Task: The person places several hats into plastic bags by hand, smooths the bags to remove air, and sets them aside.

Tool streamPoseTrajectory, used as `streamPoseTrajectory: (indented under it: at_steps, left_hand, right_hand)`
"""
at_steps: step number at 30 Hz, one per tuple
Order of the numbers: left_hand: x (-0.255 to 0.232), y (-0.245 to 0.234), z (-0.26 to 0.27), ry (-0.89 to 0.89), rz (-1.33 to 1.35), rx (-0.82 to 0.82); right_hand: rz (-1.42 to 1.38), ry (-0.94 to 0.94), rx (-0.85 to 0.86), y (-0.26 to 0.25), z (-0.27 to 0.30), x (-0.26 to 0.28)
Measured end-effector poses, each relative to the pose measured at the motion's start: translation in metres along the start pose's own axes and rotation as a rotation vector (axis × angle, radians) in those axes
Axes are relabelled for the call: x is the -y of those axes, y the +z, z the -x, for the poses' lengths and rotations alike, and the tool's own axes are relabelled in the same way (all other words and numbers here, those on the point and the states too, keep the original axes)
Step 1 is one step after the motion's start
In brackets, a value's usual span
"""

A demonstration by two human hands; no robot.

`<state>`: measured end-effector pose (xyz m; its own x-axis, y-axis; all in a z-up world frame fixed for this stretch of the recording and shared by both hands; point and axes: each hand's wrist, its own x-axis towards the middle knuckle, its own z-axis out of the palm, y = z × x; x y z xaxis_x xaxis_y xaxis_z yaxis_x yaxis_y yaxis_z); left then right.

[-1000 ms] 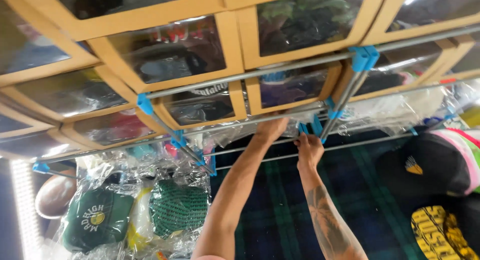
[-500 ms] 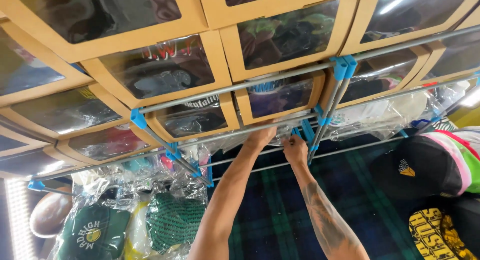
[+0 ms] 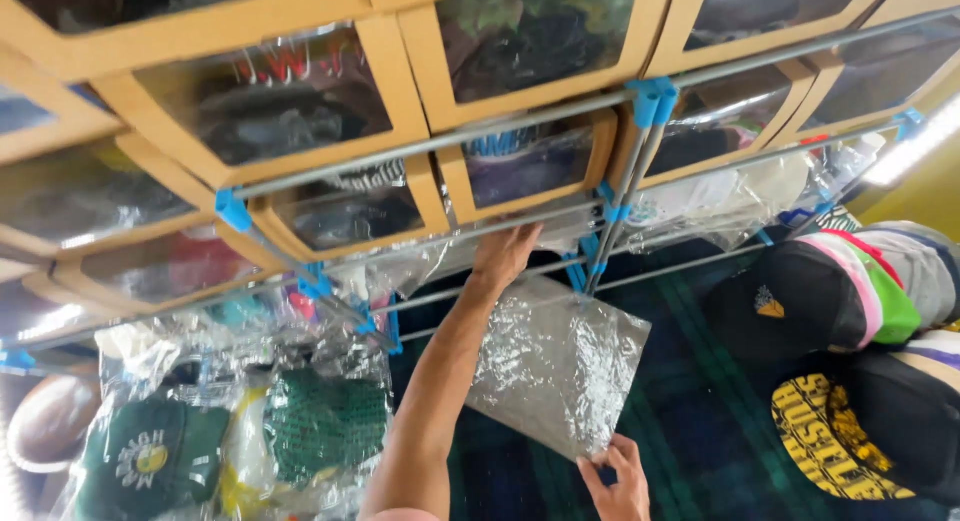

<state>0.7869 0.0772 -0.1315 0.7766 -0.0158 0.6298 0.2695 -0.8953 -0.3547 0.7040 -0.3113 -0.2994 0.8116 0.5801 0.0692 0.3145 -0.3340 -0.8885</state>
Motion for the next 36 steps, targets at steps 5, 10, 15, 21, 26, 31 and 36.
streamPoseTrajectory:
  at_steps: [5,10,15,21,26,31,36]
  left_hand:
    - [-0.071,-0.064,0.071,-0.284,0.318,0.008]
    - [-0.157,-0.091,0.214,-0.605,0.572,0.195]
    - [-0.162,-0.116,0.318,-0.792,0.434,0.813]
    - [-0.131,-0.137,0.359,-0.964,0.335,0.615]
    - [-0.116,-0.147,0.336,-0.708,0.554,0.266]
    - [-0.1,-0.179,0.301,-0.678,0.555,-0.008]
    - [-0.066,-0.246,0.265,-0.515,0.558,-0.204]
  right_hand:
    - [0.545,-0.308,-0.194,0.01,0.065,-0.072]
    - [0.496,-0.183,0.227,0.008,0.061,-0.055]
    - [0.075,0.006,0.264,0.0,0.031,-0.076]
    - [-0.301,0.239,0.512,-0.017,-0.001,-0.048]
    - [-0.333,0.079,0.711,-0.034,-0.013,-0.05]
    - [0.107,0.134,0.991,-0.047,-0.014,0.003]
    - [0.21,0.156,1.517,-0.047,-0.005,0.039]
